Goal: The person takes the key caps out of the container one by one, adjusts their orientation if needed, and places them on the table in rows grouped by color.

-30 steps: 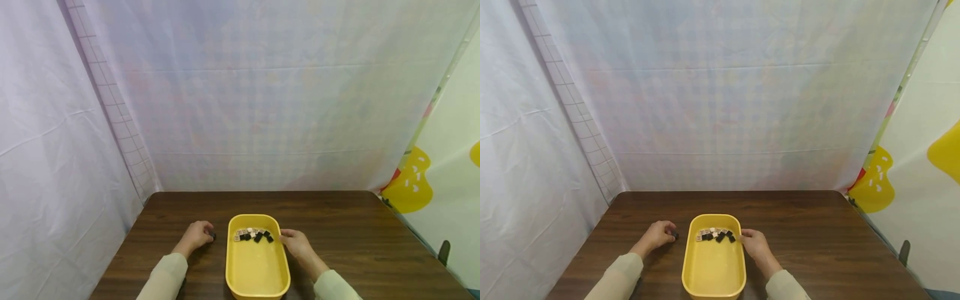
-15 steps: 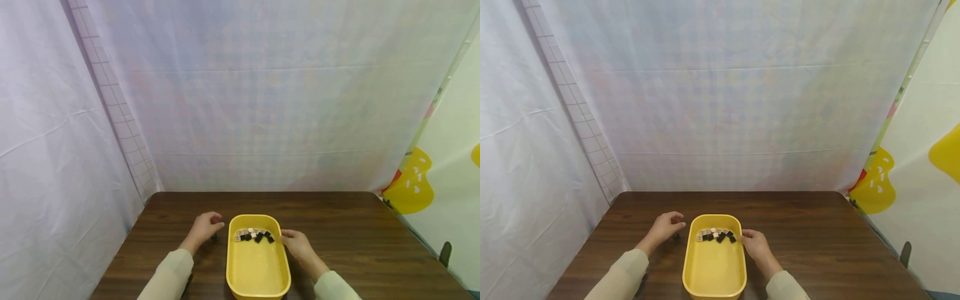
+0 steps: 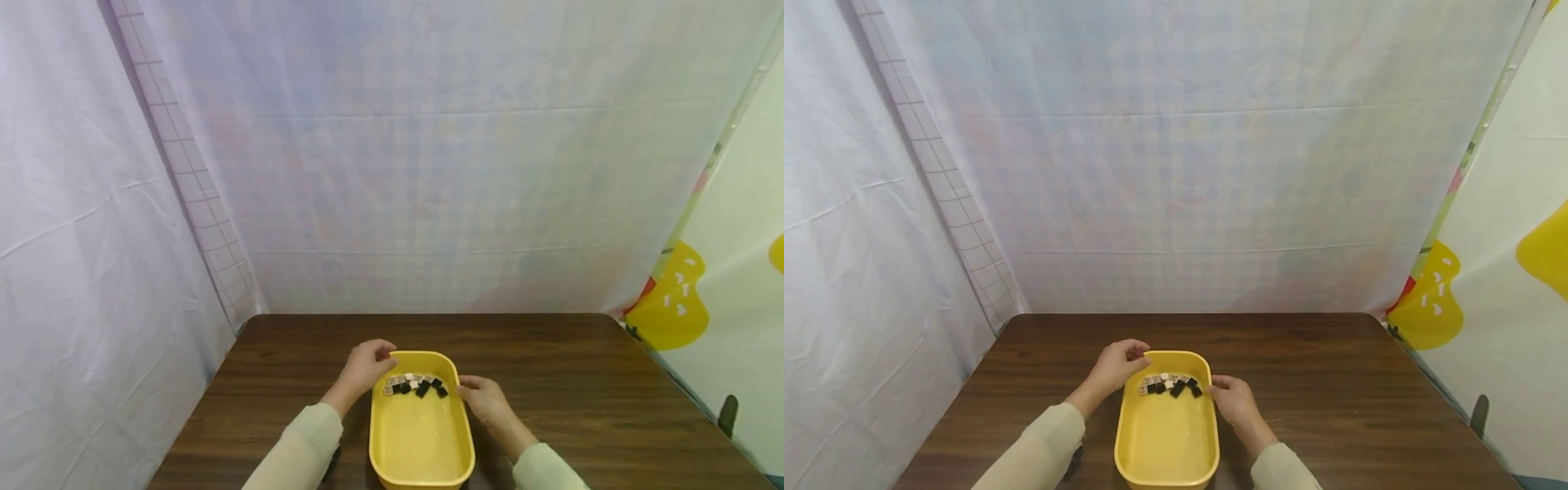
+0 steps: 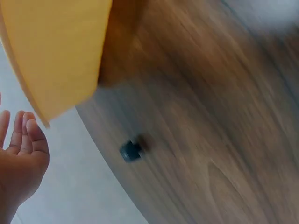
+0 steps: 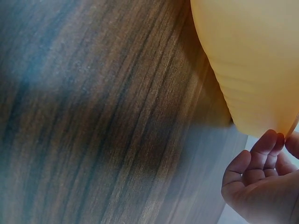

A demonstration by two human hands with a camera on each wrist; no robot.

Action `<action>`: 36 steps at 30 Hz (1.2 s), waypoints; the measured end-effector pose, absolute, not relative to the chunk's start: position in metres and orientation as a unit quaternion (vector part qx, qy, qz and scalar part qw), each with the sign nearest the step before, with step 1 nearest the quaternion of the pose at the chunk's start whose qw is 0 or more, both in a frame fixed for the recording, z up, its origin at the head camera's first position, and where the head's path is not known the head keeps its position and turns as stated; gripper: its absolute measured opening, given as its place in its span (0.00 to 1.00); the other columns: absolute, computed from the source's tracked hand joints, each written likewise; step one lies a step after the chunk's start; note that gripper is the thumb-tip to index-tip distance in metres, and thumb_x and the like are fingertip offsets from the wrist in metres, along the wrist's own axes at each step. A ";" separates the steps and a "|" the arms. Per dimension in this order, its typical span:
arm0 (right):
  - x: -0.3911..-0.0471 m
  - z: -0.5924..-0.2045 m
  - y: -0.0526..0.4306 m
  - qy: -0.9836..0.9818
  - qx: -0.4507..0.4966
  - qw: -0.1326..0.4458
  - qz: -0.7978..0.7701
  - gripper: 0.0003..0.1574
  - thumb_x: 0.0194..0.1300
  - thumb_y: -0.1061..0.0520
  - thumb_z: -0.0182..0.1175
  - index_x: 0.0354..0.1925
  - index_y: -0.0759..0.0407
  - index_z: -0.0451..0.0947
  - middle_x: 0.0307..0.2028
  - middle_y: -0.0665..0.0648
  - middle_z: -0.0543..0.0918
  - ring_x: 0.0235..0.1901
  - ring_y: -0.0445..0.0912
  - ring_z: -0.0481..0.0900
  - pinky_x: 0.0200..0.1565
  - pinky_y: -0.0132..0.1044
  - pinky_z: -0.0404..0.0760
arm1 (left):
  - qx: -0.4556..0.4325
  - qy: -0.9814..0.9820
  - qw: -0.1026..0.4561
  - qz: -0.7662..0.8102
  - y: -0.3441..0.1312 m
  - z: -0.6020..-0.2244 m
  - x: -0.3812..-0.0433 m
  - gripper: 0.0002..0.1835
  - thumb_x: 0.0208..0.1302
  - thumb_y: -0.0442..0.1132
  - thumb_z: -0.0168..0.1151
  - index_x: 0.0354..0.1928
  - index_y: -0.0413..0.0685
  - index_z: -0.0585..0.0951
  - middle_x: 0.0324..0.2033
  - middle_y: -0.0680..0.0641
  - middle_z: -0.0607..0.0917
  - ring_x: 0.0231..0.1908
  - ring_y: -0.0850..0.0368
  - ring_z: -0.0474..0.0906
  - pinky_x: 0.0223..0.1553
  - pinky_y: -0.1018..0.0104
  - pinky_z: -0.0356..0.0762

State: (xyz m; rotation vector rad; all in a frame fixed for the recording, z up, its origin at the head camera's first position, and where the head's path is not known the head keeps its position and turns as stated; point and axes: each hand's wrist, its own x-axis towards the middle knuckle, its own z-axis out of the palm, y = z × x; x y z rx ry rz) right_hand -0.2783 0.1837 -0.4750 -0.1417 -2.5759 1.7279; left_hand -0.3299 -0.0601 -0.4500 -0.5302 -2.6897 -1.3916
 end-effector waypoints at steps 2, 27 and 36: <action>-0.279 -0.476 0.184 -0.829 -0.046 0.018 0.556 0.20 0.68 0.64 0.56 0.54 0.79 0.76 0.49 0.73 0.82 0.48 0.59 0.80 0.53 0.56 0.76 | -0.176 -0.873 0.026 -0.454 -0.053 -0.450 -0.329 0.15 0.68 0.39 0.65 0.53 0.42 0.82 0.42 0.47 0.82 0.43 0.52 0.77 0.45 0.52 0.77; -0.277 -0.476 0.184 -0.824 -0.042 0.029 0.565 0.21 0.66 0.65 0.57 0.53 0.80 0.76 0.48 0.73 0.82 0.46 0.59 0.81 0.52 0.54 0.77 | -0.162 -0.905 0.017 -0.394 -0.005 -0.465 -0.318 0.14 0.62 0.32 0.67 0.48 0.33 0.83 0.43 0.38 0.85 0.35 0.53 0.79 0.41 0.54 0.81; -0.278 -0.477 0.185 -0.822 -0.043 0.026 0.567 0.21 0.67 0.65 0.57 0.53 0.80 0.76 0.48 0.73 0.82 0.48 0.59 0.80 0.53 0.56 0.76 | -0.161 -0.921 0.008 -0.353 0.000 -0.468 -0.319 0.11 0.61 0.32 0.68 0.46 0.36 0.85 0.38 0.43 0.86 0.33 0.54 0.80 0.34 0.59 0.79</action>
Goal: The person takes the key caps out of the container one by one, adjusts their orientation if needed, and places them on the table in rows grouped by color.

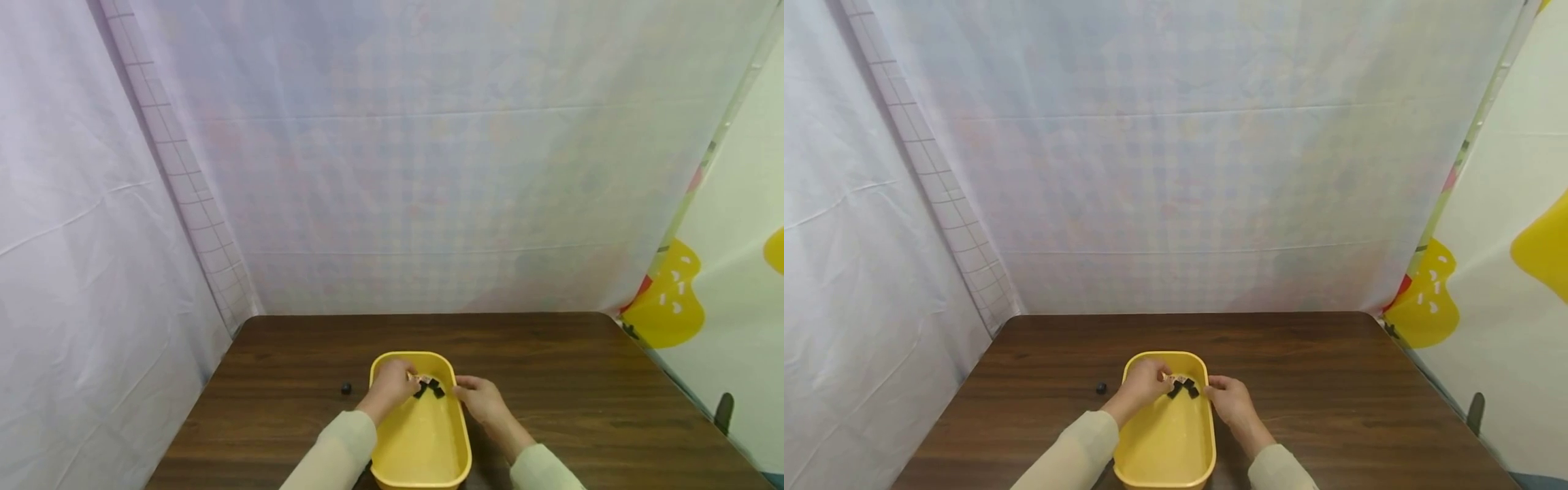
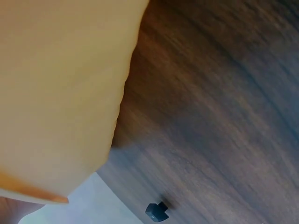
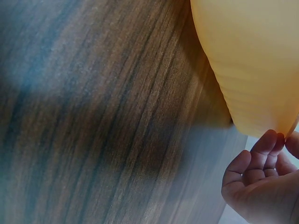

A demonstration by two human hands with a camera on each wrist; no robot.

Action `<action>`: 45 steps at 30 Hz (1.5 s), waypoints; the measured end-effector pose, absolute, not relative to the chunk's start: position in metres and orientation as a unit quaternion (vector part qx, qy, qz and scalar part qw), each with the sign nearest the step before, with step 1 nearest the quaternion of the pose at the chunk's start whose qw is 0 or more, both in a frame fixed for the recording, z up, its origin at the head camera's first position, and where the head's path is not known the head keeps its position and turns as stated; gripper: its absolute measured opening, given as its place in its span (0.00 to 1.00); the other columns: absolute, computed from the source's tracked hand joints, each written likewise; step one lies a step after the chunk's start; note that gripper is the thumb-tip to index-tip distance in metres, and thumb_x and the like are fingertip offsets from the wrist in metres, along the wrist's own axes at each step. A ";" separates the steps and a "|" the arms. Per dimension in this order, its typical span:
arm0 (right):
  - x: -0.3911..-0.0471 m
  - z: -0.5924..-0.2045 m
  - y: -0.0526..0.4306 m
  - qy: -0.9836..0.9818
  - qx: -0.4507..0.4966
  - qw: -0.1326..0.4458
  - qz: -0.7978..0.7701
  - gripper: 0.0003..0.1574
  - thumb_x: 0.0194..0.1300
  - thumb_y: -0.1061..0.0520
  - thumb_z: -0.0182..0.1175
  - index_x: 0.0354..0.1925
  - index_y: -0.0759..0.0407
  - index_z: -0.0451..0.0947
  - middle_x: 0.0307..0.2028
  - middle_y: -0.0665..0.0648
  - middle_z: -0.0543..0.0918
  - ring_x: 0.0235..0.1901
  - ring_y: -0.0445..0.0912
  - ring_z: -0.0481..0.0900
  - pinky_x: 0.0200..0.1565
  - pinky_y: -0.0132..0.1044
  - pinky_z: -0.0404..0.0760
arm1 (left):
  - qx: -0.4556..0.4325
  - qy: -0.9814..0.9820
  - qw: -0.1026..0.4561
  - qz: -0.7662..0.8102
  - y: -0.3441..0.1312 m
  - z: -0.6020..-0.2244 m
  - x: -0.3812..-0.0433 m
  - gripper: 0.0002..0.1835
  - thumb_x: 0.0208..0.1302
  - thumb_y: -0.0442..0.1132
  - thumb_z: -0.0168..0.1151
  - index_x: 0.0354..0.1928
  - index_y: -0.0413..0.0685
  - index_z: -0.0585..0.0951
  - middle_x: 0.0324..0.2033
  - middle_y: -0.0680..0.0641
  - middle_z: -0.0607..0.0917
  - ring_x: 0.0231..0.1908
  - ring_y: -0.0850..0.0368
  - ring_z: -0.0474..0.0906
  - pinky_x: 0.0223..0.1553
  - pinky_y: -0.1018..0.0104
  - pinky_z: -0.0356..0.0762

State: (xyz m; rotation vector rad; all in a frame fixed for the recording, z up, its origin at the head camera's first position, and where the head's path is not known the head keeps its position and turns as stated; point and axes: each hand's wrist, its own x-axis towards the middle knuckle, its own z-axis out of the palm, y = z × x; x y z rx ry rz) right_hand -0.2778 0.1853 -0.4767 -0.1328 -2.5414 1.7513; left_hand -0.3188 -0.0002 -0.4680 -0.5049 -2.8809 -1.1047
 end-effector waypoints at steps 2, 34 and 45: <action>-0.278 -0.477 0.185 -0.822 -0.042 0.028 0.567 0.20 0.67 0.65 0.57 0.53 0.80 0.76 0.48 0.73 0.82 0.47 0.59 0.81 0.53 0.55 0.76 | -0.166 -0.923 0.005 -0.347 0.000 -0.469 -0.319 0.11 0.59 0.32 0.69 0.44 0.38 0.85 0.36 0.45 0.86 0.31 0.55 0.78 0.33 0.60 0.78; -0.278 -0.477 0.186 -0.818 -0.049 0.021 0.573 0.21 0.67 0.65 0.57 0.54 0.80 0.75 0.47 0.72 0.83 0.43 0.56 0.82 0.49 0.51 0.79 | -0.197 -0.964 -0.018 -0.176 0.004 -0.477 -0.316 0.07 0.54 0.41 0.75 0.36 0.52 0.89 0.34 0.56 0.87 0.34 0.61 0.80 0.39 0.65 0.78; -0.277 -0.477 0.186 -0.812 -0.045 0.023 0.581 0.21 0.68 0.65 0.56 0.54 0.81 0.75 0.46 0.73 0.82 0.43 0.57 0.82 0.49 0.51 0.79 | -0.210 -0.965 -0.008 -0.157 0.004 -0.479 -0.315 0.05 0.53 0.42 0.75 0.24 0.53 0.86 0.23 0.59 0.82 0.24 0.65 0.70 0.29 0.68 0.72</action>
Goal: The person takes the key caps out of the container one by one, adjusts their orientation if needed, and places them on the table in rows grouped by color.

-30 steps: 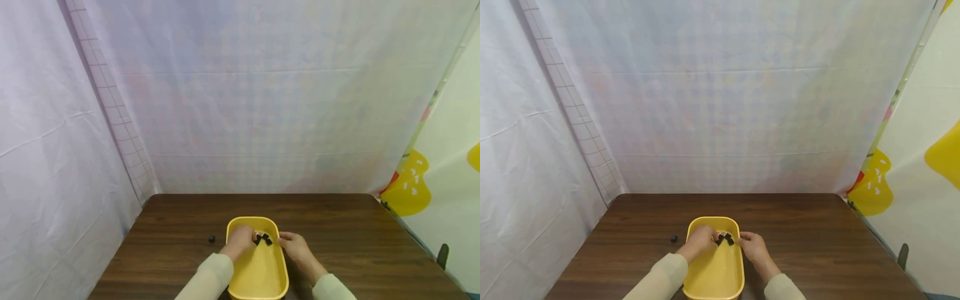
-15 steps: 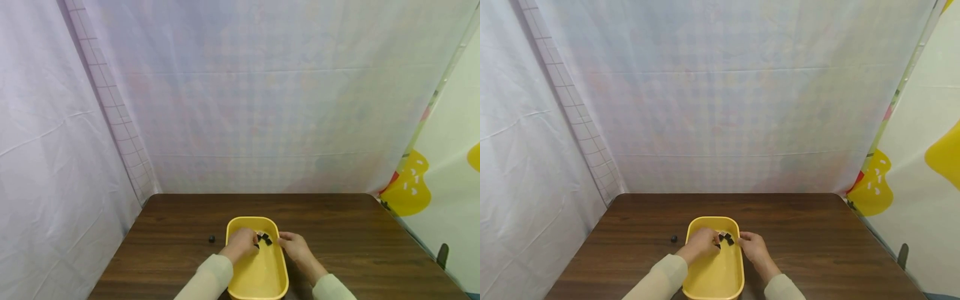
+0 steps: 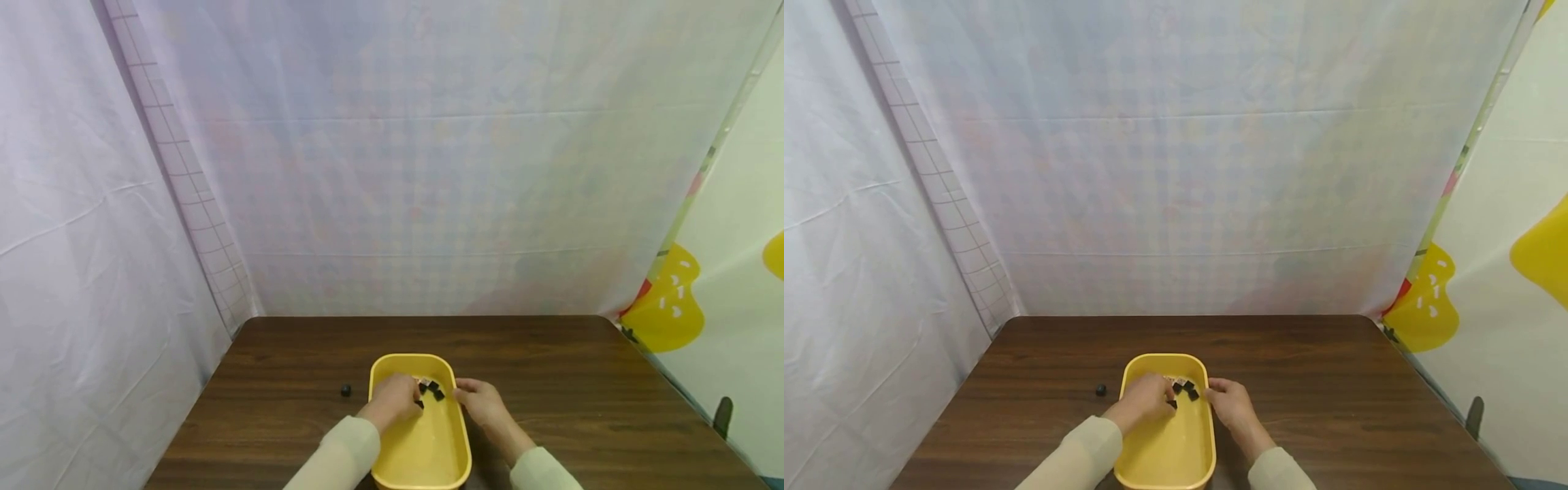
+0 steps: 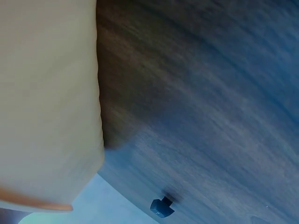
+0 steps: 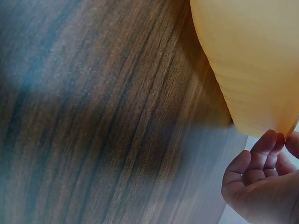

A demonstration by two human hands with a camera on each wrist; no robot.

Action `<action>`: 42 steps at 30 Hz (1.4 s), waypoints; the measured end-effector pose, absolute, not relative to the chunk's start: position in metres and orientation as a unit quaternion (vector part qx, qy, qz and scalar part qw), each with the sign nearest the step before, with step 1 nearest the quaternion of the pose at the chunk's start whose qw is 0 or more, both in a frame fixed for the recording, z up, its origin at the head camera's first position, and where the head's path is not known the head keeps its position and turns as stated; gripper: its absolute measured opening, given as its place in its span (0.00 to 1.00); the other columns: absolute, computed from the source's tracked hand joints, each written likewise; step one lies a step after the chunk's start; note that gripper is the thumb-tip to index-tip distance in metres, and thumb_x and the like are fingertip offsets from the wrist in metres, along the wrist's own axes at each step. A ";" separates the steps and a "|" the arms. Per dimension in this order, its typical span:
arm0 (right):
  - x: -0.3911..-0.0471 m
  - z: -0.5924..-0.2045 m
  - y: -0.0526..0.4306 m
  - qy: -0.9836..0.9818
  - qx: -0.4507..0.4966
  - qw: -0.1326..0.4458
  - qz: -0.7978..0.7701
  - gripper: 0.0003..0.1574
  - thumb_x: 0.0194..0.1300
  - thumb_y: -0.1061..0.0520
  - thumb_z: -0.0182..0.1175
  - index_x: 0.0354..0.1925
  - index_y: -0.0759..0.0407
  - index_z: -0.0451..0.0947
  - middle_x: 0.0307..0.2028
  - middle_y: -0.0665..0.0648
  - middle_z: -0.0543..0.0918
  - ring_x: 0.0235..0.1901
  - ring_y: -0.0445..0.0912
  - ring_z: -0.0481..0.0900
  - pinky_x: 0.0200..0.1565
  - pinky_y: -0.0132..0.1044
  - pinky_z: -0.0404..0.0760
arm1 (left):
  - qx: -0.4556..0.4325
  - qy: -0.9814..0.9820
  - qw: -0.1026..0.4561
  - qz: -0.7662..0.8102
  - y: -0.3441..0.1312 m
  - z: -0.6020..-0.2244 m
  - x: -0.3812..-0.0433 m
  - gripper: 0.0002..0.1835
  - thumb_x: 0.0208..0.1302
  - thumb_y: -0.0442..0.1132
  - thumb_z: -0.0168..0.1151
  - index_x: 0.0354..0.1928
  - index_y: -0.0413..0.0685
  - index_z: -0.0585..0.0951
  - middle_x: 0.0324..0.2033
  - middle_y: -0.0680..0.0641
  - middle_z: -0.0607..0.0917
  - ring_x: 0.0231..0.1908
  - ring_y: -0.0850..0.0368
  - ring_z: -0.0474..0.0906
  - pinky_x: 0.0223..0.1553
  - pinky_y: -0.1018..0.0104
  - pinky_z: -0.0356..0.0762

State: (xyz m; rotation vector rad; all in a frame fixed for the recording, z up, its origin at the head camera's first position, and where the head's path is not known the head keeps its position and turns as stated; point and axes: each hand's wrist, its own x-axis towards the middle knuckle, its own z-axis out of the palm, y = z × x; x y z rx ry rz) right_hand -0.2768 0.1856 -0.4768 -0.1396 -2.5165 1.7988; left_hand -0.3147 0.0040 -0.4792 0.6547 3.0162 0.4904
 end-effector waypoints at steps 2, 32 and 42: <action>-0.277 -0.477 0.186 -0.813 -0.046 0.023 0.580 0.21 0.68 0.65 0.57 0.54 0.80 0.75 0.47 0.73 0.82 0.43 0.56 0.82 0.49 0.51 0.79 | 0.213 0.965 0.006 0.155 0.004 -0.480 -0.315 0.08 0.52 0.42 0.75 0.21 0.53 0.85 0.21 0.59 0.80 0.22 0.64 0.68 0.27 0.69 0.69; -0.278 -0.479 0.186 -0.808 -0.045 0.031 0.586 0.20 0.67 0.67 0.56 0.53 0.82 0.75 0.44 0.72 0.83 0.41 0.56 0.82 0.45 0.47 0.80 | 0.190 0.874 -0.006 0.446 -0.018 -0.460 -0.319 0.08 0.58 0.31 0.70 0.39 0.44 0.82 0.27 0.52 0.79 0.25 0.61 0.75 0.27 0.65 0.75; -0.278 -0.477 0.185 -0.813 -0.052 0.023 0.579 0.21 0.67 0.65 0.57 0.54 0.81 0.75 0.45 0.72 0.83 0.42 0.56 0.82 0.45 0.47 0.80 | 0.170 0.844 -0.028 0.508 -0.033 -0.453 -0.322 0.04 0.69 0.39 0.64 0.40 0.47 0.82 0.30 0.45 0.83 0.29 0.45 0.82 0.25 0.63 0.77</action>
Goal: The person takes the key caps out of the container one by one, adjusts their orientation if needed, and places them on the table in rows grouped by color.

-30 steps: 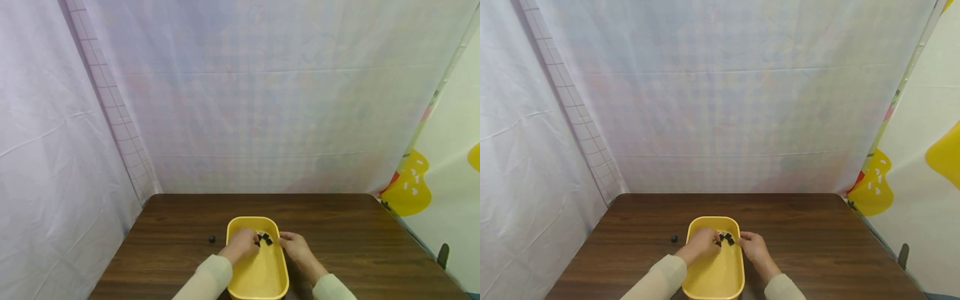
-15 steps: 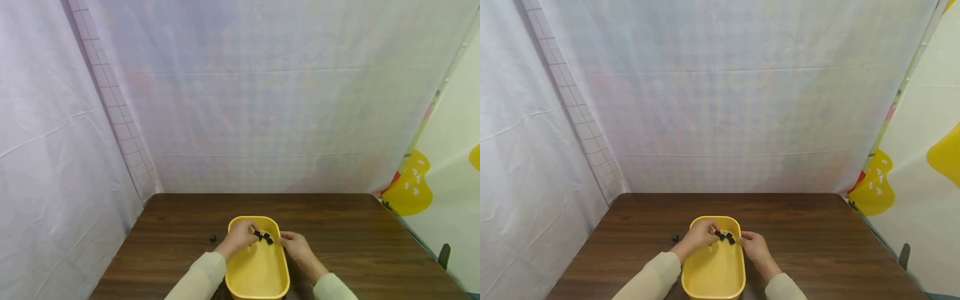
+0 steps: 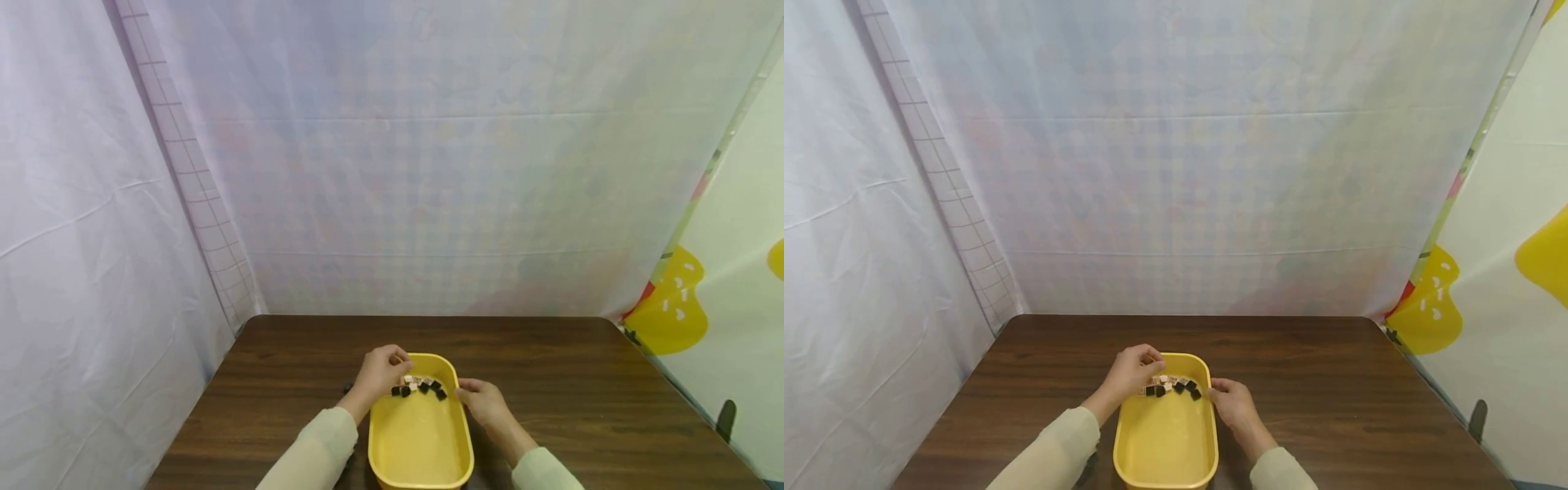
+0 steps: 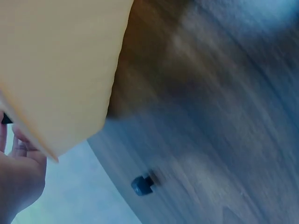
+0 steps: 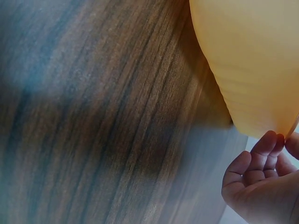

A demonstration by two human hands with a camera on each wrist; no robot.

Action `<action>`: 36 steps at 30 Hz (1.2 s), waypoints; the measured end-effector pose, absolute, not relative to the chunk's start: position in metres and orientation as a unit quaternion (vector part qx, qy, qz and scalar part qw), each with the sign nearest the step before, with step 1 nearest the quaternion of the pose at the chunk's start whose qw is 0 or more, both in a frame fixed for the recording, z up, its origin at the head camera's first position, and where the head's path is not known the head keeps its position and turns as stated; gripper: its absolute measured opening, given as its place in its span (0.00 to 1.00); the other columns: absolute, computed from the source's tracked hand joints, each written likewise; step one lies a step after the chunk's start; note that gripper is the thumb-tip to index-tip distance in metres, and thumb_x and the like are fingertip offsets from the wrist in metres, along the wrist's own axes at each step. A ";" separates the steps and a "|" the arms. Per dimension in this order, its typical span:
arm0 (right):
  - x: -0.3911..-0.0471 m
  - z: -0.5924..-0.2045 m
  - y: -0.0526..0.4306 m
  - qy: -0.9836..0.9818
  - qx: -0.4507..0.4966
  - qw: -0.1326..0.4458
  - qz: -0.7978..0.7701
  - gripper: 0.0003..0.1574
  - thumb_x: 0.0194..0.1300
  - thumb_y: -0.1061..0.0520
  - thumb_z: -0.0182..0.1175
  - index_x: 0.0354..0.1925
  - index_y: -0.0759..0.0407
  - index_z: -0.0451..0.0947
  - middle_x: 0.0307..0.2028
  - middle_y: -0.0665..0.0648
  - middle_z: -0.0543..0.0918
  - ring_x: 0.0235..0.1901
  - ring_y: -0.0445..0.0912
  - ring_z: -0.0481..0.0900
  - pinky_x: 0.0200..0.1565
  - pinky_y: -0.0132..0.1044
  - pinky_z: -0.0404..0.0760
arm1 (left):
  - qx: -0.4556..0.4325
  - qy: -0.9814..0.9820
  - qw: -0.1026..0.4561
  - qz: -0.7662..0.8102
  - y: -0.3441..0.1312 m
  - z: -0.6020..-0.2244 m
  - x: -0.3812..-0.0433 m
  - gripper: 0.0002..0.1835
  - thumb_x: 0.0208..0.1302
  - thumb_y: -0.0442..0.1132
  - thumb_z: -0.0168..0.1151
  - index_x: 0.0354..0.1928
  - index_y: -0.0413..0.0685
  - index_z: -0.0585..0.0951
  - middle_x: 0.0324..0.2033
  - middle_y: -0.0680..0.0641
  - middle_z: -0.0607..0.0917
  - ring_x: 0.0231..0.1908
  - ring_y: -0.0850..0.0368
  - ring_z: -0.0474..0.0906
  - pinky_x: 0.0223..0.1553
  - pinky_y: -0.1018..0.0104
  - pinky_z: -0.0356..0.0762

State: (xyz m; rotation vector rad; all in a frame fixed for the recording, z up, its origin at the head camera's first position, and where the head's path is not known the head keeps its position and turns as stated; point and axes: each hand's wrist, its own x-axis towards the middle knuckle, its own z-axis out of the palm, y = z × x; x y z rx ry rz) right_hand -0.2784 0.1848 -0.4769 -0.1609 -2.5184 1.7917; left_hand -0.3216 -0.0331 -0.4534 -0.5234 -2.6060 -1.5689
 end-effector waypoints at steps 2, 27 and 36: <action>-0.278 -0.477 0.185 -0.813 -0.051 0.023 0.579 0.22 0.68 0.64 0.57 0.54 0.81 0.75 0.45 0.72 0.83 0.42 0.56 0.82 0.45 0.47 0.80 | -0.166 -0.849 0.047 -0.500 -0.038 -0.452 -0.325 0.05 0.67 0.38 0.66 0.41 0.46 0.83 0.31 0.48 0.82 0.30 0.49 0.81 0.29 0.62 0.78; -0.277 -0.475 0.188 -0.822 -0.062 0.018 0.566 0.22 0.65 0.63 0.59 0.54 0.78 0.76 0.47 0.71 0.83 0.45 0.56 0.80 0.51 0.54 0.76 | -0.098 -0.913 0.081 -0.387 -0.155 -0.480 -0.337 0.10 0.55 0.30 0.72 0.40 0.35 0.86 0.31 0.47 0.83 0.36 0.51 0.79 0.40 0.55 0.78; -0.280 -0.476 0.190 -0.821 -0.061 0.010 0.568 0.22 0.66 0.63 0.58 0.55 0.78 0.76 0.48 0.72 0.82 0.45 0.58 0.81 0.53 0.56 0.75 | -0.138 -0.918 0.051 -0.368 -0.159 -0.495 -0.337 0.08 0.53 0.29 0.72 0.36 0.37 0.86 0.25 0.51 0.81 0.29 0.59 0.75 0.33 0.62 0.76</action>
